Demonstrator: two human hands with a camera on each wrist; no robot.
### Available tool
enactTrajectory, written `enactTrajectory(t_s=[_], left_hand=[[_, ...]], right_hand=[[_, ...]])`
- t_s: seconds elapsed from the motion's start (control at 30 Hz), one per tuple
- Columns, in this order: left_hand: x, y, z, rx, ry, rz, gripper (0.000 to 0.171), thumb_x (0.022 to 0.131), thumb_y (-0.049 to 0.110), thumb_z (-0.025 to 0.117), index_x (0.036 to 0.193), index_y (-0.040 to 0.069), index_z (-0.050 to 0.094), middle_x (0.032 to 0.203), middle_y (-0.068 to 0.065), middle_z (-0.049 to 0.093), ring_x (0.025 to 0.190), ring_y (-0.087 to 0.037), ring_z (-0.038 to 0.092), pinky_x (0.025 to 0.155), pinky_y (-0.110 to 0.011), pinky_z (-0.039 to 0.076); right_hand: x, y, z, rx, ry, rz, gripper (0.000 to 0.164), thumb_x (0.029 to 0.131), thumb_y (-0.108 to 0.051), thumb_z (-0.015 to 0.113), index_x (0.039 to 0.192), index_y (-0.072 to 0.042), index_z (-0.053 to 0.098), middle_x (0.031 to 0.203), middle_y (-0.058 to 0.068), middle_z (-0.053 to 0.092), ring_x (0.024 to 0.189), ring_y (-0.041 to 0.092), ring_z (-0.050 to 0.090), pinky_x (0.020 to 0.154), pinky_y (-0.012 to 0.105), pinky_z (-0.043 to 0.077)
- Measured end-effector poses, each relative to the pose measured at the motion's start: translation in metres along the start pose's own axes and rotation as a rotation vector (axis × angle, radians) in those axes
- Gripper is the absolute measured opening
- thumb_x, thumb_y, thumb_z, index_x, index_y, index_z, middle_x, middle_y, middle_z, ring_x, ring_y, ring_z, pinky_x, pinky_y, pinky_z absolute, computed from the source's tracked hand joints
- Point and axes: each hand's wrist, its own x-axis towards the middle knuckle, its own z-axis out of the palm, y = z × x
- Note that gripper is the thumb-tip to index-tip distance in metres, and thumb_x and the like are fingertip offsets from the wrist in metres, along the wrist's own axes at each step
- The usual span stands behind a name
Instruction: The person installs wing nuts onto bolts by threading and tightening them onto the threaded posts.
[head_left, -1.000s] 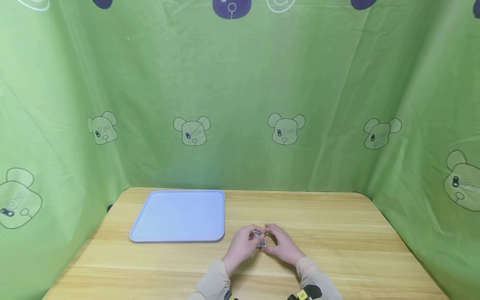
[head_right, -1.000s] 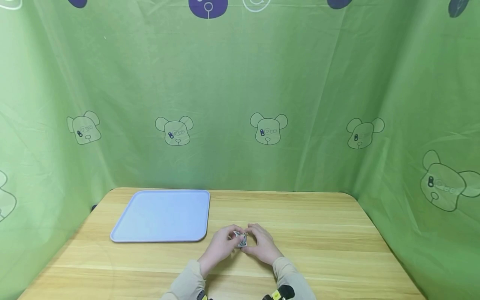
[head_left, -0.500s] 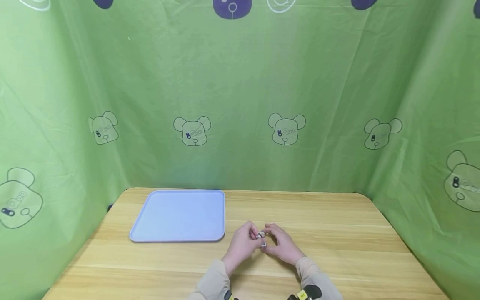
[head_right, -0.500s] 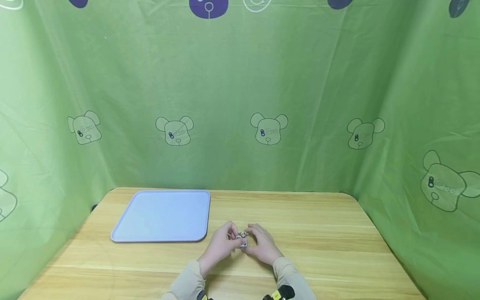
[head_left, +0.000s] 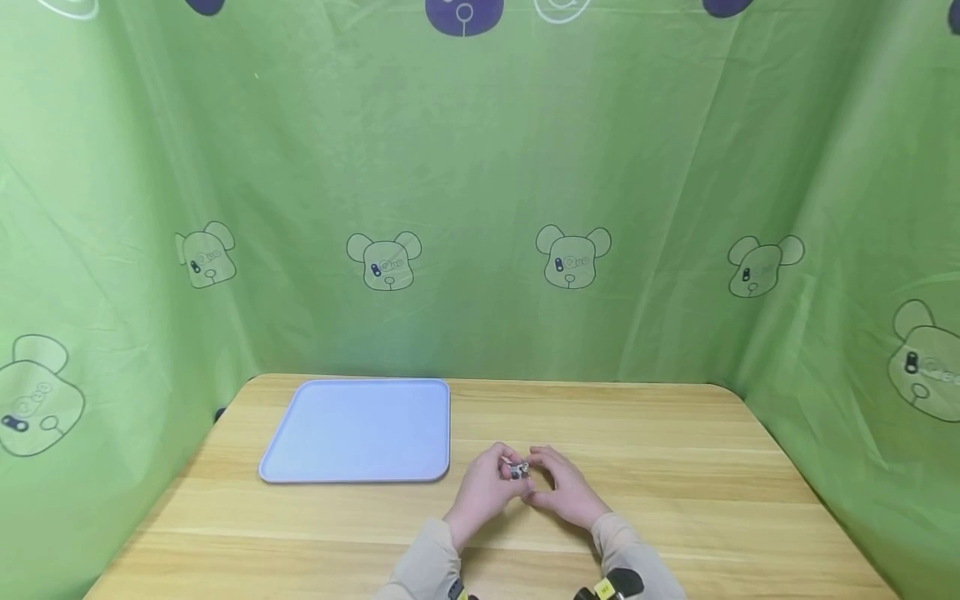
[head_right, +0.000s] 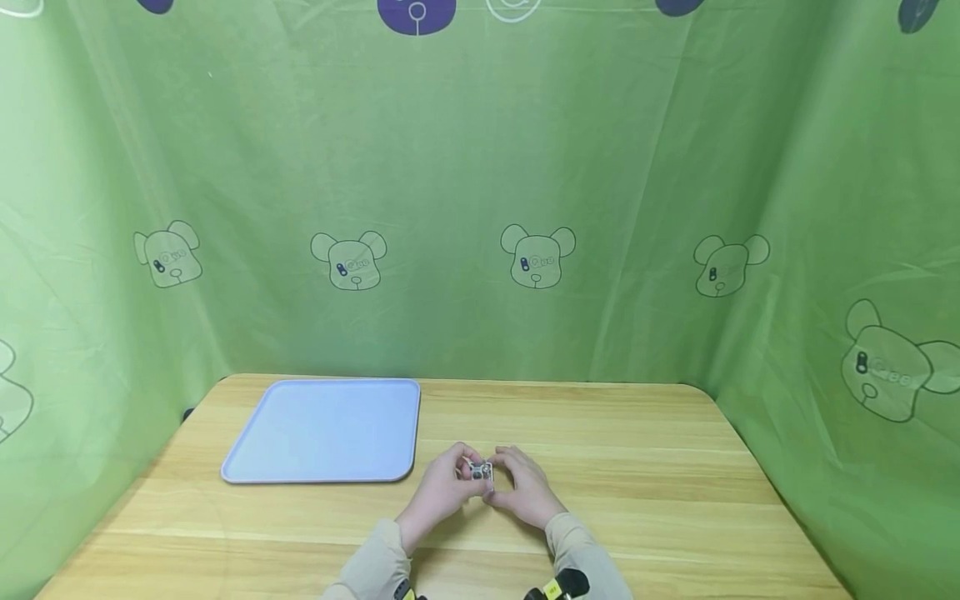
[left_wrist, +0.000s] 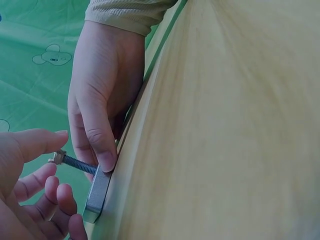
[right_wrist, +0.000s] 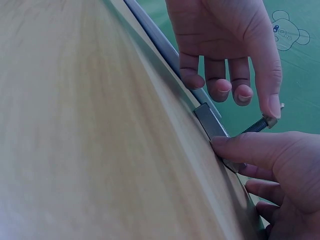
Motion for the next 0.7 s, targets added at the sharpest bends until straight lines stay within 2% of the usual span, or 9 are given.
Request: enactTrajectory(t_s=[0.17,0.7], left_hand=[[-0.0005,0.0004,0.0003,0.001,-0.011,0.010,0.034,0.075,0.018,0.081,0.103,0.008,0.063,0.074,0.004,0.051,0.060,-0.006,0.045,0.050,-0.021,0.041],[0.0009,-0.0008,0.0018,0.001,-0.029,0.012,0.018,0.085,0.014,0.071,0.103,0.010,0.068,0.071,0.002,0.055,0.050,-0.004,0.046,0.044,-0.019,0.043]], right_hand=[[-0.0002,0.0009,-0.0004,-0.005,-0.002,-0.004,0.059,0.077,-0.032,0.079,0.125,-0.005,0.058,0.147,0.023,0.043,0.141,0.049,0.029,0.113,0.067,0.018],[0.0000,-0.0007,0.0006,0.014,0.003,0.014,0.058,0.077,-0.033,0.080,0.124,-0.006,0.059,0.147,0.023,0.044,0.141,0.048,0.029,0.114,0.067,0.018]])
